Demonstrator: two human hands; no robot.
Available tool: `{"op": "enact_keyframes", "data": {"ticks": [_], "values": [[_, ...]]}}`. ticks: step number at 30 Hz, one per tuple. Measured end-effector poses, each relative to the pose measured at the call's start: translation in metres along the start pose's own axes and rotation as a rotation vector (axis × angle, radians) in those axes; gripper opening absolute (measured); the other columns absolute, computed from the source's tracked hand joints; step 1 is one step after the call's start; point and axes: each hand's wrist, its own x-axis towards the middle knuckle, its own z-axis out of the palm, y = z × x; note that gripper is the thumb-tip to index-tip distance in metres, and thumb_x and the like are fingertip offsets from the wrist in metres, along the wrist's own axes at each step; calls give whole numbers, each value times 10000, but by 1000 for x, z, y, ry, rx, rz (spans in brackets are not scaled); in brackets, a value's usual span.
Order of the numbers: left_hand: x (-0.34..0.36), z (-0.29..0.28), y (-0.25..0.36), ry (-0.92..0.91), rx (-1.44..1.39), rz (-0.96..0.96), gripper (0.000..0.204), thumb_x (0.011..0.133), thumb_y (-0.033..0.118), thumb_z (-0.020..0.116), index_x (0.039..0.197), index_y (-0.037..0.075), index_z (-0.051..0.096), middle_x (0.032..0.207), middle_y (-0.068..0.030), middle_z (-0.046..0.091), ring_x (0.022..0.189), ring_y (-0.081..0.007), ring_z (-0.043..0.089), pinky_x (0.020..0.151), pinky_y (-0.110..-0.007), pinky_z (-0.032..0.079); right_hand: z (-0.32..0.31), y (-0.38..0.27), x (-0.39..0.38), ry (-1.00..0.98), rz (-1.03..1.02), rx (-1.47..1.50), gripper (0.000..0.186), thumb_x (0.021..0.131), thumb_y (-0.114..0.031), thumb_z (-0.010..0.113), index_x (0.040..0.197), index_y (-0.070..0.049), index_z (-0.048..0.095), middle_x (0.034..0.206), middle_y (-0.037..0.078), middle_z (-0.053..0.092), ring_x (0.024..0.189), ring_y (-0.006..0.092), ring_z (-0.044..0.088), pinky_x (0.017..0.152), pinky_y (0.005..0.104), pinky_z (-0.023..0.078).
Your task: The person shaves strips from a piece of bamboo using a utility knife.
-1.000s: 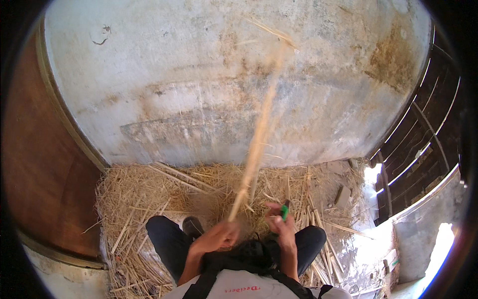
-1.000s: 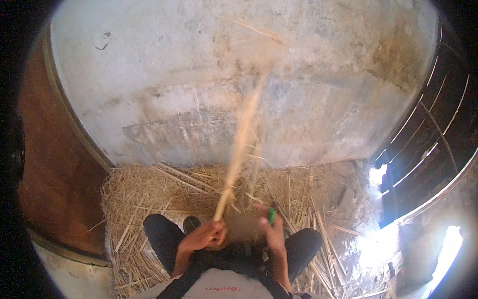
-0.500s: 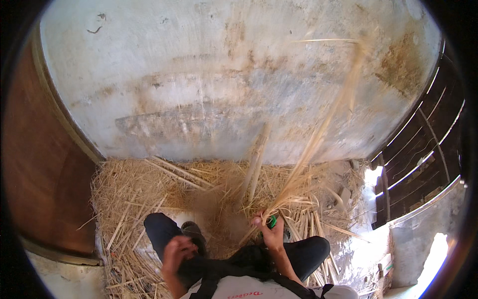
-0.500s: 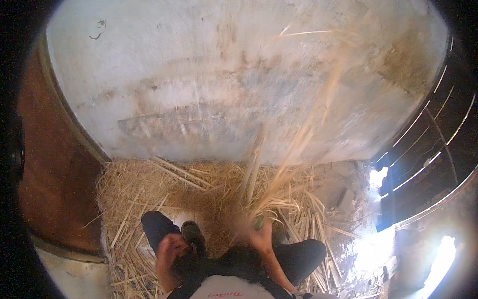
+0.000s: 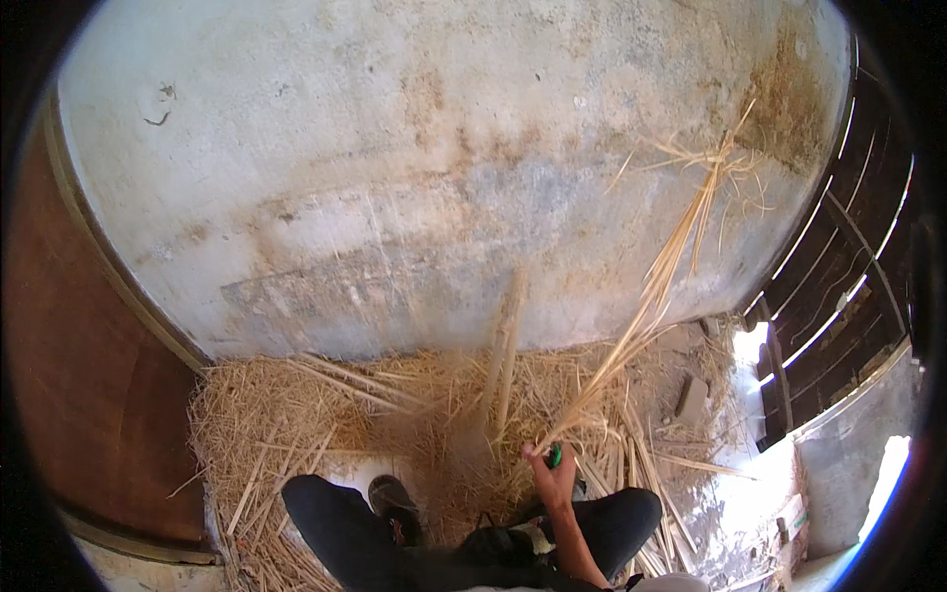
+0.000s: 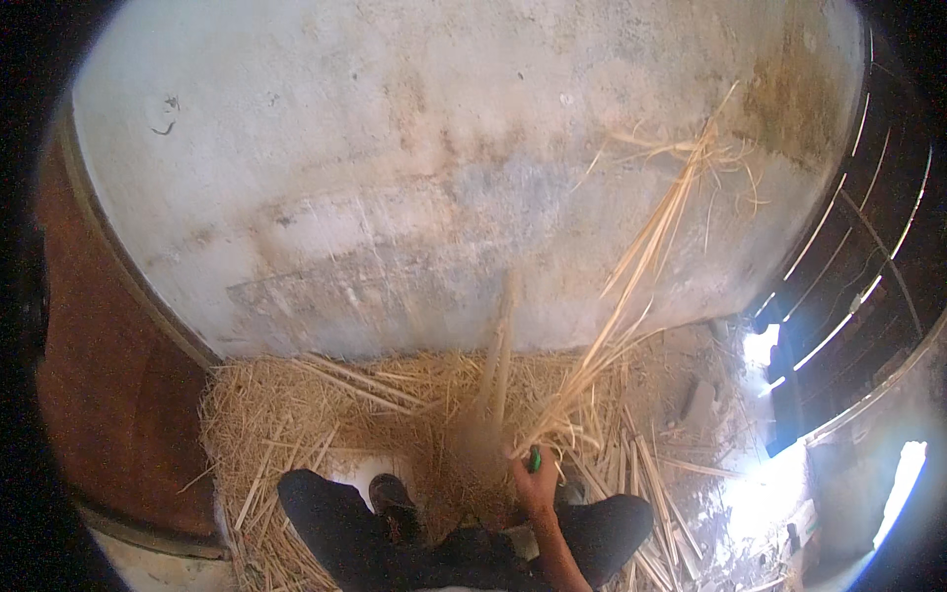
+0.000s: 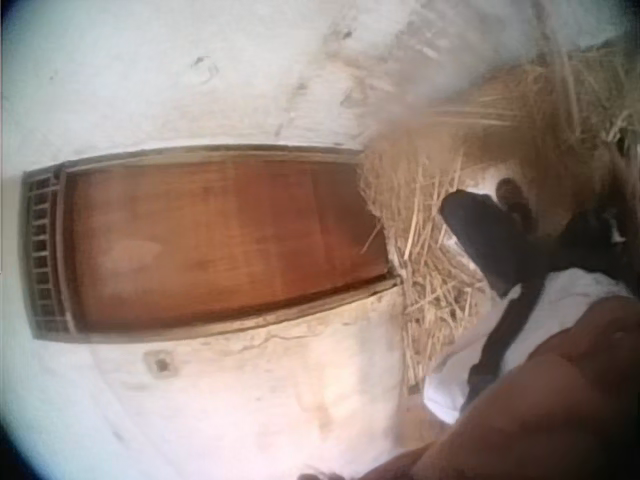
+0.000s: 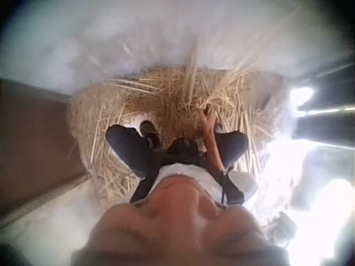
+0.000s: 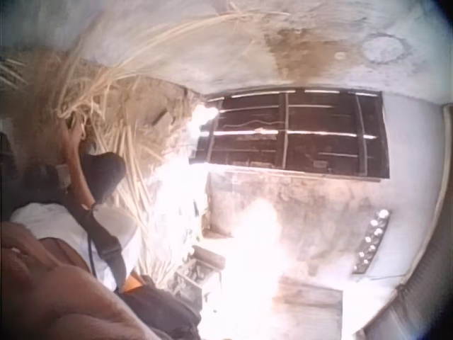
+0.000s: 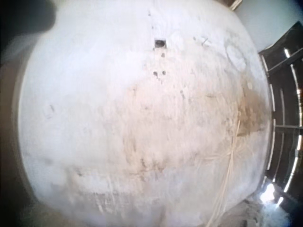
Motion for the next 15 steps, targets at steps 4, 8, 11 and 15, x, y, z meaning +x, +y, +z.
{"op": "enact_keyframes", "data": {"ticks": [4, 8, 11, 15], "values": [[-8, -1, -8, 20, 27, 11, 275, 1098, 224, 539, 1243, 20, 653, 1009, -177, 671, 871, -308, 642, 711, -410, 522, -6, 32, -8, -87, -9, -184, 291, 950, -192, 869, 1078, -13, 679, 917, 12, 671, 818, 85, 617, 702, 277, 502], [-20, -18, -29, 69, 33, 11, 280, 1098, 209, 537, 1270, 17, 647, 1057, -189, 670, 924, -320, 642, 753, -415, 524, 3, 87, -20, -107, -89, -113, 320, 944, -226, 880, 1081, -24, 674, 926, 8, 642, 784, 94, 566, 678, 308, 476], [-20, -30, -42, 93, 61, -5, 286, 1097, 197, 536, 1291, 15, 643, 1093, -198, 670, 964, -329, 642, 785, -418, 525, 6, 76, -27, -113, 61, -197, 347, 940, -261, 887, 1102, -45, 668, 933, -11, 605, 822, 114, 566, 724, 334, 487], [-32, -38, -57, 167, 38, -13, 298, 1096, 181, 534, 1319, 13, 637, 1141, -211, 670, 1018, -340, 643, 827, -422, 527, 27, 59, -26, -159, -93, -154, 394, 924, -272, 905, 1113, -28, 660, 926, 2, 601, 812, 122, 556, 721, 329, 482]]}}
